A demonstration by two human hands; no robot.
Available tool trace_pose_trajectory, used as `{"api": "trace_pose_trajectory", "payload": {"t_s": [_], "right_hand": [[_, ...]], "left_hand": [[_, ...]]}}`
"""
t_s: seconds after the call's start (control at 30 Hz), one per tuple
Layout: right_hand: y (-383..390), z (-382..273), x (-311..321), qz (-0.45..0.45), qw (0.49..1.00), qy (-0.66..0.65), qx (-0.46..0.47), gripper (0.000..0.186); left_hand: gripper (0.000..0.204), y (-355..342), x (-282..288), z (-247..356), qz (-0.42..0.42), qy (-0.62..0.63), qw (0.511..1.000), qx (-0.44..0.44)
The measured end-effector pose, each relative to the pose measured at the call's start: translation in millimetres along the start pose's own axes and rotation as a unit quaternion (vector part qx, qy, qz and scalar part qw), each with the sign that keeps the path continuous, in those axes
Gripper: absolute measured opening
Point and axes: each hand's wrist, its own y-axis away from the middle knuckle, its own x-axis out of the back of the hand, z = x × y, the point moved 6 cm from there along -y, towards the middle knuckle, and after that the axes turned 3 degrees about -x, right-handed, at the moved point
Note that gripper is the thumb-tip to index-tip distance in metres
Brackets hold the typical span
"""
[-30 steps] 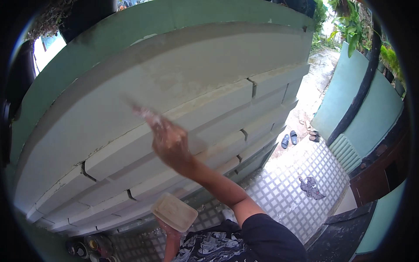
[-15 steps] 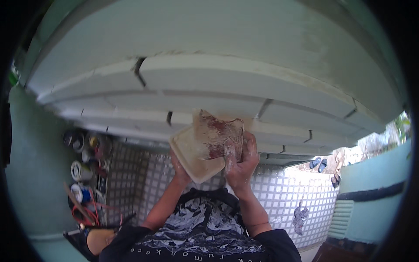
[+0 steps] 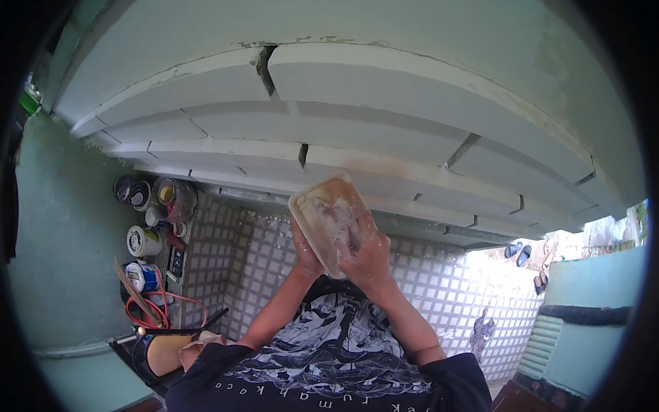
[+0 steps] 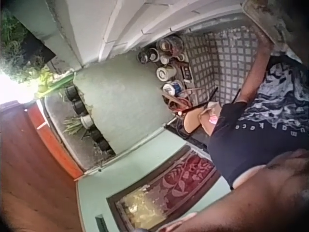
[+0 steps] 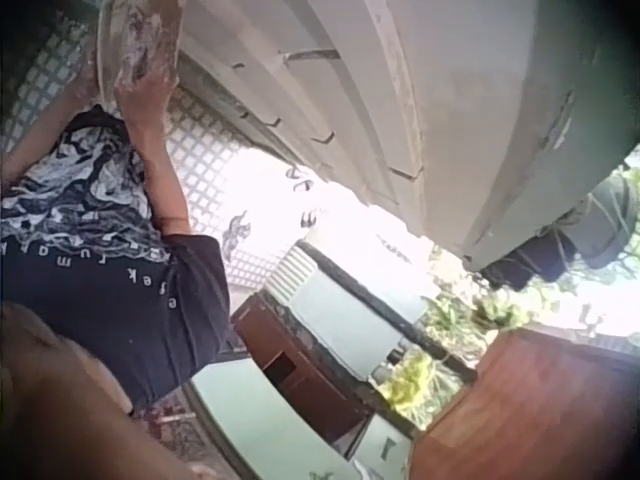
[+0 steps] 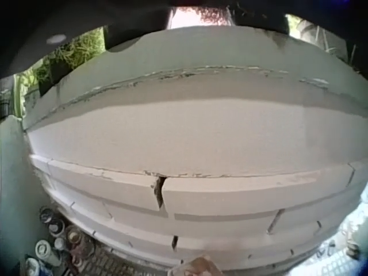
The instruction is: Apply putty to a wall using a spatula/putty knife.
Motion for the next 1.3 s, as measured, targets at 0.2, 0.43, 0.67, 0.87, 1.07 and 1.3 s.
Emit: {"api": "trace_pose_trajectory", "payload": {"t_s": [0.2, 0.43, 0.67, 0.87, 1.07, 1.3], "right_hand": [[17, -8, -23, 0.015, 0.998, 0.012, 0.052, 0.036], [0, 38, -18, -0.003, 0.992, -0.120, -0.045, 0.032], [0, 68, 0, 0.012, 0.863, -0.490, -0.122, 0.036], [8, 77, 54, 0.080, 0.830, -0.536, -0.133, 0.056], [-27, 39, 187, 0.230, 0.917, -0.326, 0.030, 0.043], [-55, -60, 274, 0.408, 0.830, 0.215, 0.313, 0.031]], "left_hand": [[0.066, 5, 24, -4, 0.016, -0.051, 0.999, -0.006], [0.076, 6, 17, -6, -0.018, -0.010, 0.999, 0.036], [0.077, 1, 38, -24, -0.018, 0.037, 0.995, 0.095], [0.078, 4, 50, -11, -0.118, -0.196, 0.968, -0.101], [0.070, -4, 85, 5, -0.049, -0.181, 0.978, -0.089], [0.072, -5, 75, 8, 0.006, -0.095, 0.995, 0.002]]}}
